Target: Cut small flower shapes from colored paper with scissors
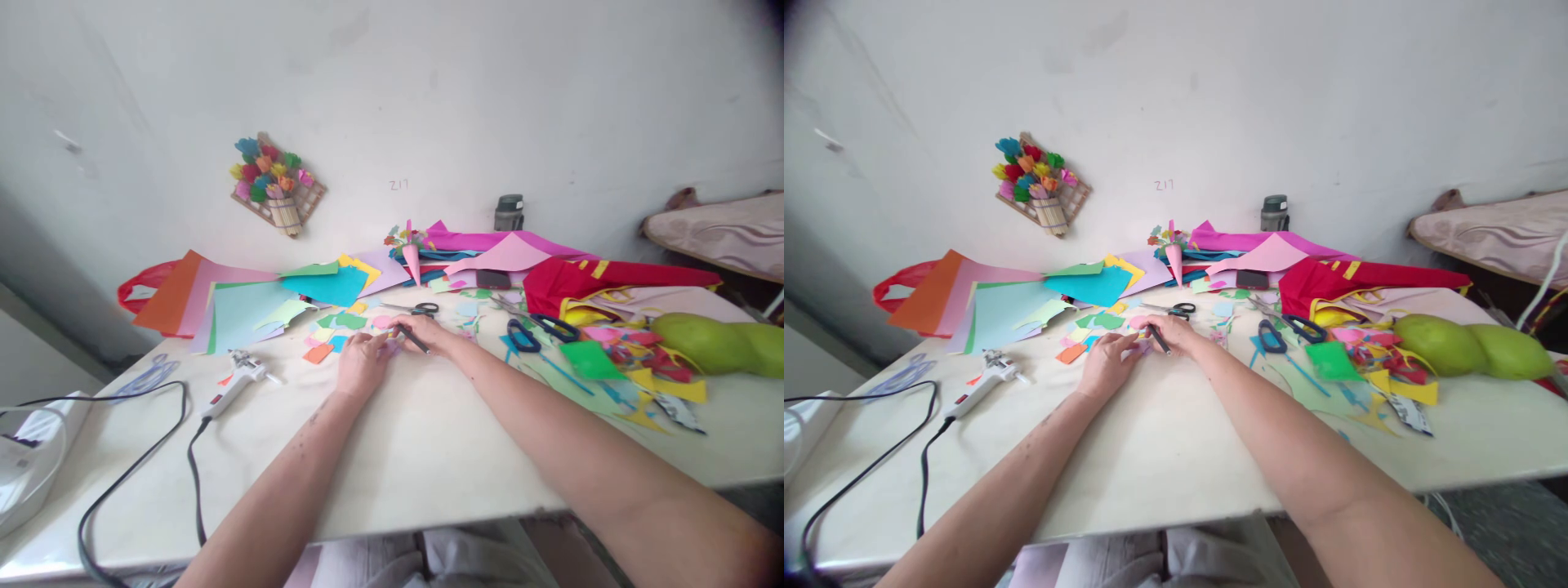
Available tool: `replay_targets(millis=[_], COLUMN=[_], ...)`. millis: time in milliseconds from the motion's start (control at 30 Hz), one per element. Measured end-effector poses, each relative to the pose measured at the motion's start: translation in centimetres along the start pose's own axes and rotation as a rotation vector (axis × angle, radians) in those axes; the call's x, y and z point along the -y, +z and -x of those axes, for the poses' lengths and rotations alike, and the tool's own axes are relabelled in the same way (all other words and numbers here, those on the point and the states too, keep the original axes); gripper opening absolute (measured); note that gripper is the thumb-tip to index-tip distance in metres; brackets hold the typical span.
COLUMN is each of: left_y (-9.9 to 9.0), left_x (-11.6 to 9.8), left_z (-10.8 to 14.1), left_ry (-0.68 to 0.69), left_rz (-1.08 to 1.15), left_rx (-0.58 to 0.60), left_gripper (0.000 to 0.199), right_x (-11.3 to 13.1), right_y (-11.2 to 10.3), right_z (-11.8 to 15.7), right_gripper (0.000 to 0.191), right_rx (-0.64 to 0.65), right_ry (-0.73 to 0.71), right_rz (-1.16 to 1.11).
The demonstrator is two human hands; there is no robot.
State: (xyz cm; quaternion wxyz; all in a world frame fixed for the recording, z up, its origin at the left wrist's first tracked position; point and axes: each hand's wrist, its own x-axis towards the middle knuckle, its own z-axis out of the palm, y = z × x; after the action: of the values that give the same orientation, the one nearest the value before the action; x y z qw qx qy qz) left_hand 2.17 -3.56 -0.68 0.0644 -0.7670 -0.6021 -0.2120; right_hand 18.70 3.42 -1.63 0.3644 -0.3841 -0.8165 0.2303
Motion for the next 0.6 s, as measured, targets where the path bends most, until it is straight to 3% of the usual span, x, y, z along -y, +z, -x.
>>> replay_targets(millis=[100, 600], left_y=[0.0, 0.3], left_x=[0.1, 0.5], left_z=[-0.1, -0.6], left_ry=[-0.002, -0.027], left_rz=[0.018, 0.141], left_rx=[-0.001, -0.004], left_gripper=[0.03, 0.024], right_x=[0.4, 1.4], right_y=[-0.3, 1.0], right_z=[0.1, 0.0], right_gripper=[0.049, 0.03], right_rx=[0.057, -0.01], right_ry=[-0.037, 0.015], right_rz=[0.018, 0.306])
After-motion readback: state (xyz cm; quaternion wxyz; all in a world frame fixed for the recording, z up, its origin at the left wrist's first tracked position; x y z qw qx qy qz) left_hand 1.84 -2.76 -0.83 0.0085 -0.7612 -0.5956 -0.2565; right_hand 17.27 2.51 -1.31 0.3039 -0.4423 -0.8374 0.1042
